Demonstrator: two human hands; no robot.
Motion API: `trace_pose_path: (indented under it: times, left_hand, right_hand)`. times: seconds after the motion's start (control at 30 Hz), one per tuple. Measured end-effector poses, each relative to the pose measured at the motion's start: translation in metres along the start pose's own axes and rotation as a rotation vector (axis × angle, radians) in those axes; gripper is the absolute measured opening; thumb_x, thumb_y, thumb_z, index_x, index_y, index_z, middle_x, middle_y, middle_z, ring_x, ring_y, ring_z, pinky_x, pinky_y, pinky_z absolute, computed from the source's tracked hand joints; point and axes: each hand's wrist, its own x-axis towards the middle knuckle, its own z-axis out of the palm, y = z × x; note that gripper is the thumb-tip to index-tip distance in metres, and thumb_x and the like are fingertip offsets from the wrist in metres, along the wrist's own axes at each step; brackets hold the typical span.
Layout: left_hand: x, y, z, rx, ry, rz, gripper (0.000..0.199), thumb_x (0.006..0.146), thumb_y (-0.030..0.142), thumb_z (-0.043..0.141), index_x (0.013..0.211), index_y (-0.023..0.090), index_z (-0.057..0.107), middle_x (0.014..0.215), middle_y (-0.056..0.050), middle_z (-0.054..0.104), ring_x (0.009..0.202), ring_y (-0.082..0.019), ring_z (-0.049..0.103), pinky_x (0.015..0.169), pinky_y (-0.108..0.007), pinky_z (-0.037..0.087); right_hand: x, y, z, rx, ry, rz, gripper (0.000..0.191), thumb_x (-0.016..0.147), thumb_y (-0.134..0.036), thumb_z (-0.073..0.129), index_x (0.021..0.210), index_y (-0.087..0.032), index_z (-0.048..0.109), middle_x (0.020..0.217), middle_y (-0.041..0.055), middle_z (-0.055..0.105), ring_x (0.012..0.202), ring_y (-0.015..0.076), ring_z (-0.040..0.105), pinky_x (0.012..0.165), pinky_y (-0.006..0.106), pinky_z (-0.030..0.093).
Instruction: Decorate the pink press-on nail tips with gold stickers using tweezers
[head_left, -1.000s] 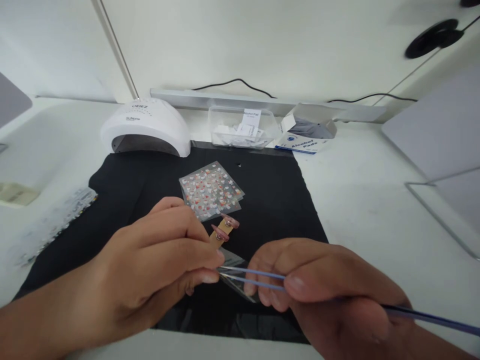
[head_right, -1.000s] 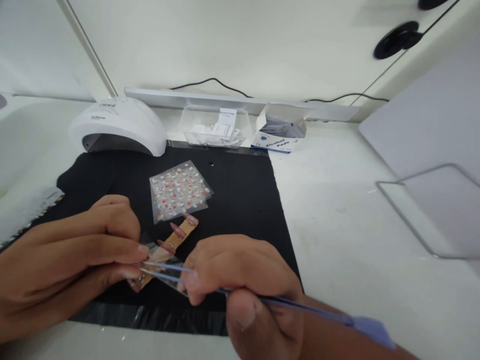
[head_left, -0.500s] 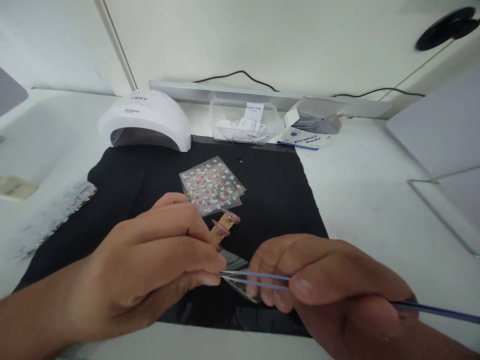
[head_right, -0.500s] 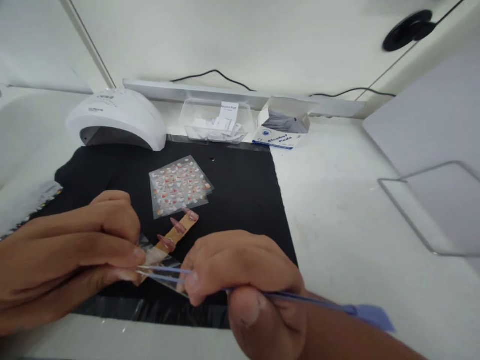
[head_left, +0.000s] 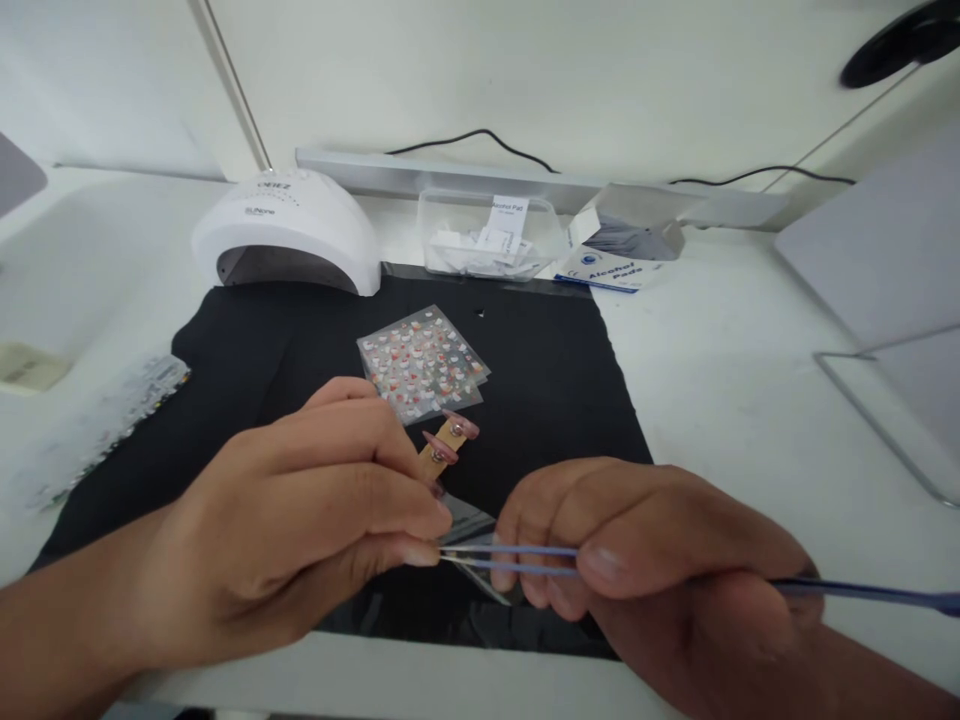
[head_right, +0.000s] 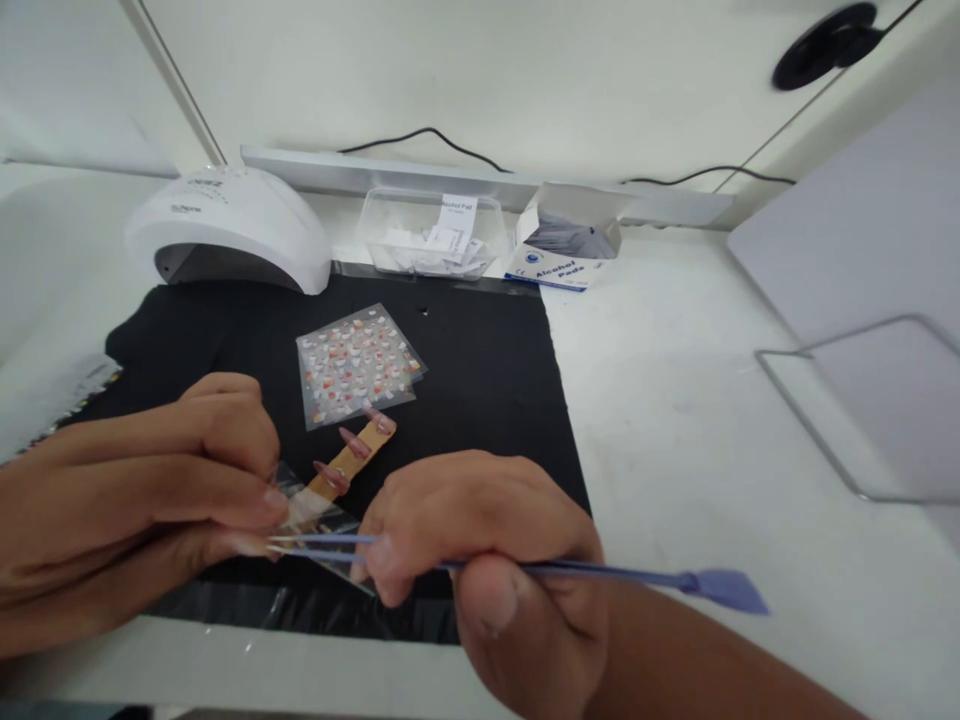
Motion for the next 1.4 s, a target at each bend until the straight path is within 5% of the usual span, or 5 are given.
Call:
trace_pose_path:
  times: [0.33,0.5,0.63,1.03,1.4]
  left_hand:
    - [-0.005,-0.006,0.009,-0.210,0.104,-0.114,0.016,0.094,0.012,0.066,0.109,0.016,0.065,0.084,-0.002,0.068,0.079,-0.014,0.065,0.085,-0.029,0.056]
    - [-0.011,-0.004,0.018,-0.387,0.223,-0.238,0.032,0.093,0.011,0.067,0.120,0.028,0.064,0.090,0.002,0.068,0.076,-0.011,0.066,0.072,-0.021,0.058]
    - [-0.014,-0.003,0.020,-0.348,0.277,-0.297,0.036,0.090,0.017,0.073,0.121,0.033,0.064,0.098,0.003,0.070,0.084,-0.009,0.067,0.080,-0.016,0.057]
    - [-0.008,-0.005,0.012,-0.414,0.210,-0.328,0.027,0.086,0.013,0.076,0.108,0.026,0.070,0.086,0.003,0.070,0.071,-0.010,0.069,0.065,-0.017,0.058]
    - [-0.007,-0.006,0.010,-0.452,0.219,-0.297,0.025,0.084,0.008,0.074,0.104,0.020,0.064,0.081,0.001,0.071,0.068,-0.012,0.070,0.059,-0.017,0.061]
  right_hand:
    - [-0.001,0.002,0.004,0.096,0.078,0.025,0.029,0.095,-0.039,0.062,0.094,-0.019,0.083,0.059,0.0037,0.070,0.057,0.0201,0.071,0.052,0.036,0.064]
    - [-0.003,0.004,0.007,0.065,0.109,-0.017,0.031,0.098,-0.040,0.058,0.097,-0.020,0.082,0.064,0.0045,0.074,0.061,0.0219,0.074,0.061,0.040,0.066]
    - [-0.007,0.011,0.013,0.132,0.162,-0.048,0.037,0.099,-0.044,0.055,0.098,-0.019,0.081,0.067,0.0066,0.076,0.062,0.0232,0.074,0.069,0.044,0.066]
    - [-0.001,0.000,0.004,0.046,-0.010,0.022,0.030,0.096,-0.047,0.058,0.105,-0.029,0.080,0.069,0.0050,0.076,0.065,0.0249,0.074,0.069,0.046,0.066]
    - [-0.012,0.006,0.004,-0.077,0.004,-0.047,0.036,0.101,-0.045,0.047,0.108,-0.028,0.078,0.069,0.0049,0.075,0.063,0.0224,0.073,0.065,0.043,0.066]
